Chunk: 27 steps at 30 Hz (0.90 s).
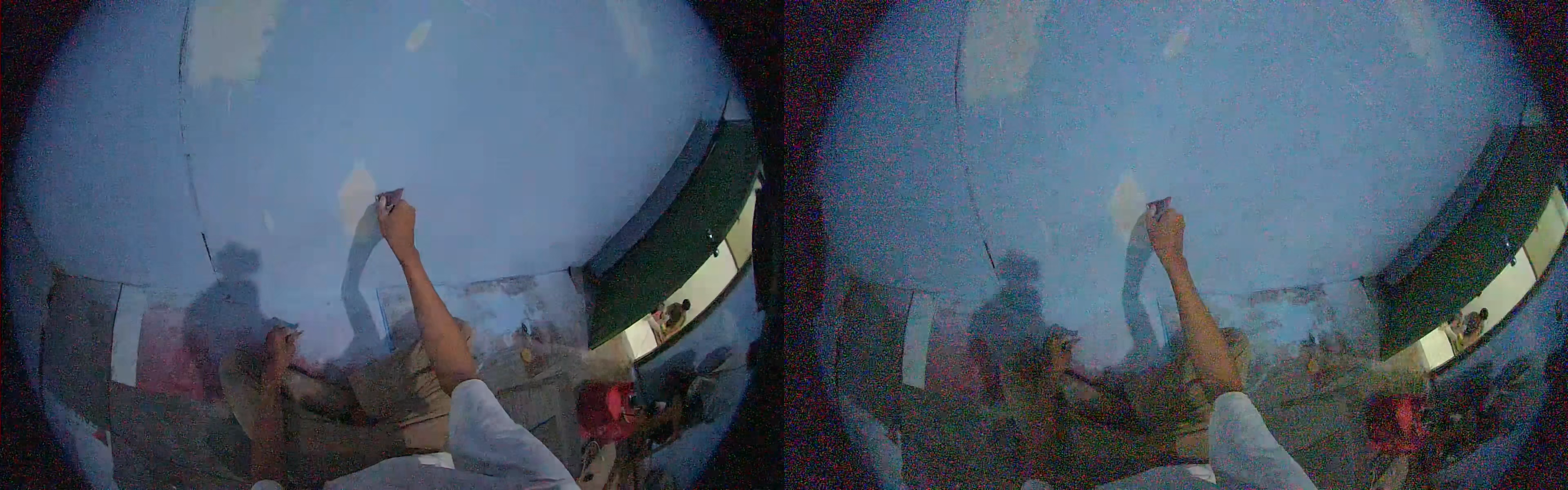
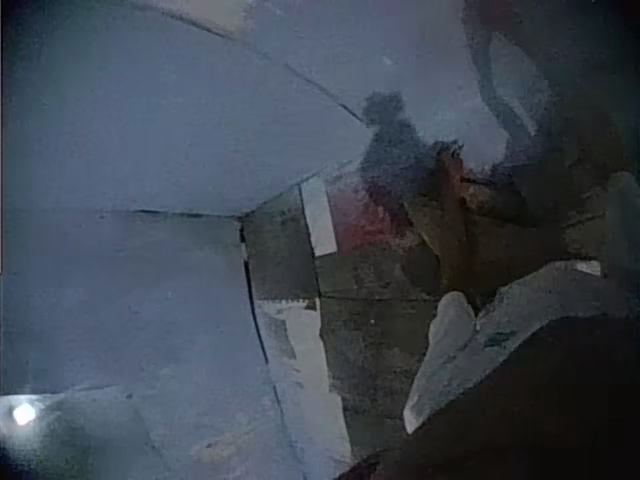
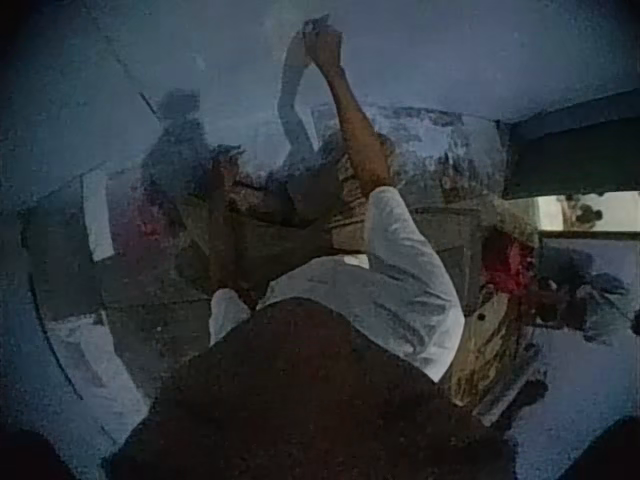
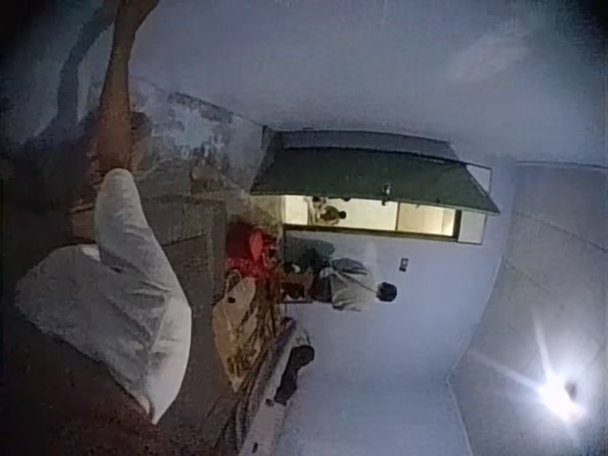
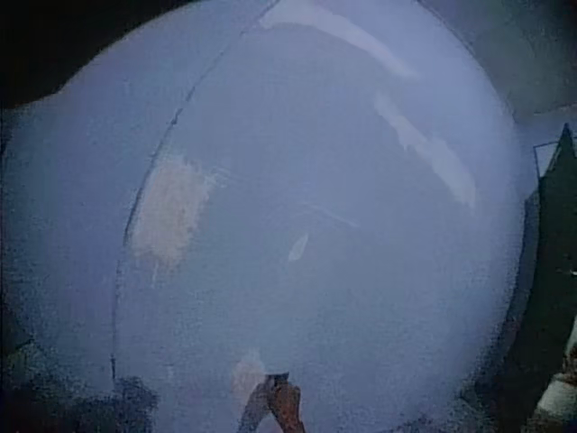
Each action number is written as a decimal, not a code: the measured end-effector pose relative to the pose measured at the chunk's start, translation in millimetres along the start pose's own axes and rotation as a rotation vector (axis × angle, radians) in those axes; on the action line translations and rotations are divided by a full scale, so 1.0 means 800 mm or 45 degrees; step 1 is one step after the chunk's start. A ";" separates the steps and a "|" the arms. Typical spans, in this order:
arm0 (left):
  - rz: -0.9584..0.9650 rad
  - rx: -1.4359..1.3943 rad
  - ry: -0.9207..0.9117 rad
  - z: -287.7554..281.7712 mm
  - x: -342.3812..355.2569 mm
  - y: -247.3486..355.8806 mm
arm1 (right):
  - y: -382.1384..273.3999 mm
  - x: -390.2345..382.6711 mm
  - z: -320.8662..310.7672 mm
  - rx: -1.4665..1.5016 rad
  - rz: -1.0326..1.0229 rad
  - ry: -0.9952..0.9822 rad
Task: The person uses a putty knife to apply and smooth filler onto several spots on a light-colored wall while sitting on the floor.
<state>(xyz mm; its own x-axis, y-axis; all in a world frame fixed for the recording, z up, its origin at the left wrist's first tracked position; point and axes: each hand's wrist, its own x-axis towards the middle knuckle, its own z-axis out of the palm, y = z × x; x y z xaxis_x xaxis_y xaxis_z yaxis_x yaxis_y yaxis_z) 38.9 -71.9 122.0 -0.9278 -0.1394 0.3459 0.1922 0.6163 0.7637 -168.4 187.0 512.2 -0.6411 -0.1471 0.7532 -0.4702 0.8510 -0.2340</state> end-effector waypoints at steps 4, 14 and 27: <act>0.015 -0.023 -0.007 0.010 0.007 0.011 | 0.023 -0.034 -0.003 -0.053 -0.043 0.052; -0.001 -0.024 -0.038 0.004 0.001 0.008 | -0.050 0.027 -0.040 0.088 -0.102 0.063; -0.114 -0.248 -0.179 0.045 0.016 0.018 | 0.055 -0.084 0.011 0.009 0.201 0.005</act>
<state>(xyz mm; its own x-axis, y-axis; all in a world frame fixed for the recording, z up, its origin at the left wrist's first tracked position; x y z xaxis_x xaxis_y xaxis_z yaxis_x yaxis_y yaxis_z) 18.3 -37.0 117.8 -0.9766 -0.0697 0.2033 0.1522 0.4438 0.8831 -151.0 230.0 445.8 -0.7051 -0.0099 0.7091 -0.3680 0.8599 -0.3539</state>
